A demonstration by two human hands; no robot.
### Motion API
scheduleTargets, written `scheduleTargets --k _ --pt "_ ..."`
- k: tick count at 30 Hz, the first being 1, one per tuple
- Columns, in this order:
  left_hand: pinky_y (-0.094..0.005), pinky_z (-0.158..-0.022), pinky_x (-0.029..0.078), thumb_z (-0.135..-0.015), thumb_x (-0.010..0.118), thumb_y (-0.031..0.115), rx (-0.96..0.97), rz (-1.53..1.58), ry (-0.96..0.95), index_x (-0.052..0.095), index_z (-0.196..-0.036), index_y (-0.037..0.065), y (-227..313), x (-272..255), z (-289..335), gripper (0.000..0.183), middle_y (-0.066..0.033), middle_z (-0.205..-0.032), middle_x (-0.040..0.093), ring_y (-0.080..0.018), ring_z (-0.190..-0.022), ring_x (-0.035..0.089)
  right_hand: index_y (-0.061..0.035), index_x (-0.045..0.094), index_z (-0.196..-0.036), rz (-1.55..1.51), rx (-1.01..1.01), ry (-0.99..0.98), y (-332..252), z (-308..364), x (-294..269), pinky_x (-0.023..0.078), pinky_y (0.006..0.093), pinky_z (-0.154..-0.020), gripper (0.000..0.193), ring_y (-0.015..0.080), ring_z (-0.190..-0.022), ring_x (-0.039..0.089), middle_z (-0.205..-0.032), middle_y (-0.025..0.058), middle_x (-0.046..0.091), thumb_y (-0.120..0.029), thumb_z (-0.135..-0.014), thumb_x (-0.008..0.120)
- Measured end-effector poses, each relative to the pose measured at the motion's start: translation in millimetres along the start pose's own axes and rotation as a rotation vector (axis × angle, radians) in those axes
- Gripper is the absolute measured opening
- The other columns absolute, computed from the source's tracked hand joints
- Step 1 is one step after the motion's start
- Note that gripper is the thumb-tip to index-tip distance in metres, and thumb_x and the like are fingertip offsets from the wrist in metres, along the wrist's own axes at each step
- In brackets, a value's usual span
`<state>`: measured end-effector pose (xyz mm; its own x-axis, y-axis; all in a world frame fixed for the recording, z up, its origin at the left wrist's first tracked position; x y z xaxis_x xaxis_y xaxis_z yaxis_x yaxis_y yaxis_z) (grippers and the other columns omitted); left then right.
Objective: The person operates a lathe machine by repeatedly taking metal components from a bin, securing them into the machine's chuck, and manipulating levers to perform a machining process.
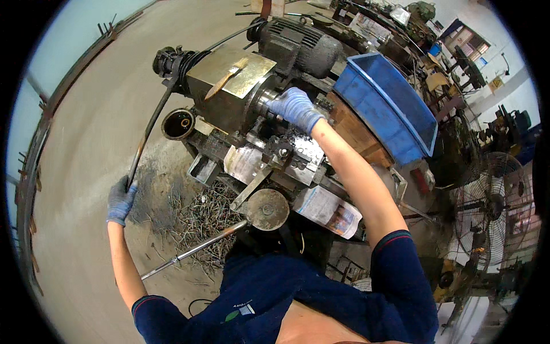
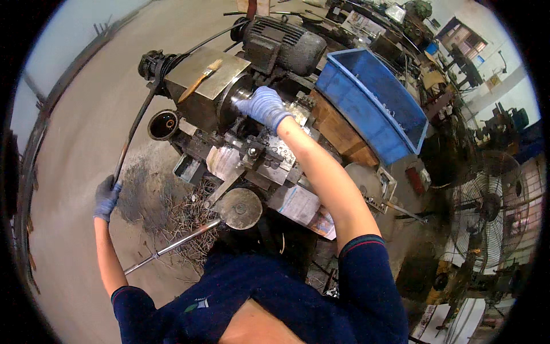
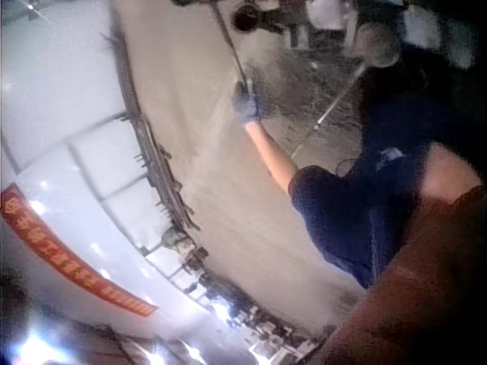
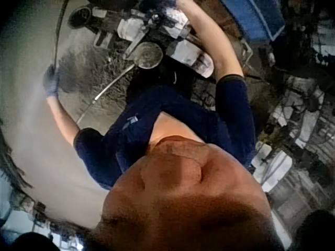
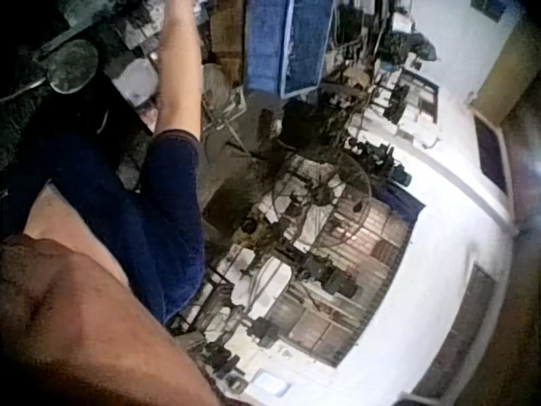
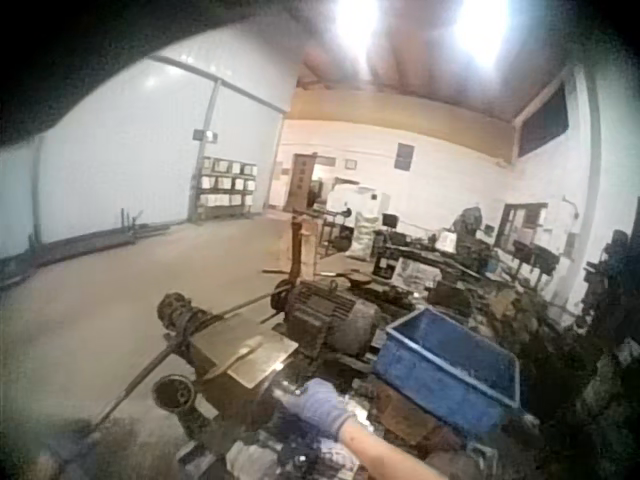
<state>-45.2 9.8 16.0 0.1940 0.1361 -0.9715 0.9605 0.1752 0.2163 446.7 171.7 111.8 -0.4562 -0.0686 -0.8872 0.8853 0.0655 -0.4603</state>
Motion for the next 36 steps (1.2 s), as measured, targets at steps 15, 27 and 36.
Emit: scheduleTargets --k 15,27,36 --pt "-0.0447 -0.064 0.049 -0.080 0.054 0.015 0.079 -0.479 0.188 0.060 -0.088 0.008 -93 3 -145 0.012 -0.0158 -0.078 0.063 -0.0336 -0.072 0.062 -0.0057 0.070 -0.079 -0.055 -0.089 0.006 -5 2 -12 0.049 0.0352 -0.073 0.047 0.0304 -0.075 0.064 -0.075 0.0144 0.067 -0.052 -0.073 0.063" --pt "-0.0386 -0.080 0.048 -0.080 0.059 0.042 0.190 0.491 -0.369 0.062 -0.111 0.009 89 234 -76 0.045 -0.0179 -0.096 0.066 -0.0298 -0.086 0.063 -0.0016 0.067 -0.078 -0.184 -0.201 0.427 79 138 -105 0.050 0.0310 -0.068 0.026 0.0221 -0.072 0.064 -0.079 0.0116 0.066 -0.027 -0.074 0.071" --pt "-0.0419 -0.077 0.049 -0.077 0.056 0.020 0.451 -0.322 -0.313 0.066 -0.097 0.014 131 197 -114 0.023 -0.0158 -0.094 0.065 -0.0322 -0.089 0.062 0.0003 0.067 -0.084 0.084 0.346 0.442 268 285 -113 0.050 0.0318 -0.065 0.035 0.0215 -0.069 0.064 -0.078 0.0146 0.067 -0.033 -0.074 0.071"
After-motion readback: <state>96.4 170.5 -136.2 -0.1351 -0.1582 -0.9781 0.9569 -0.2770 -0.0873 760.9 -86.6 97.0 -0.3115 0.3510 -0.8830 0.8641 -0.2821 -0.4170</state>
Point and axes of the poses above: each hand's wrist, its own z-axis away from the middle knuckle, its own x-axis out of the palm, y = z × x, the point moved 5 cm from there along -z, towards the middle knuckle
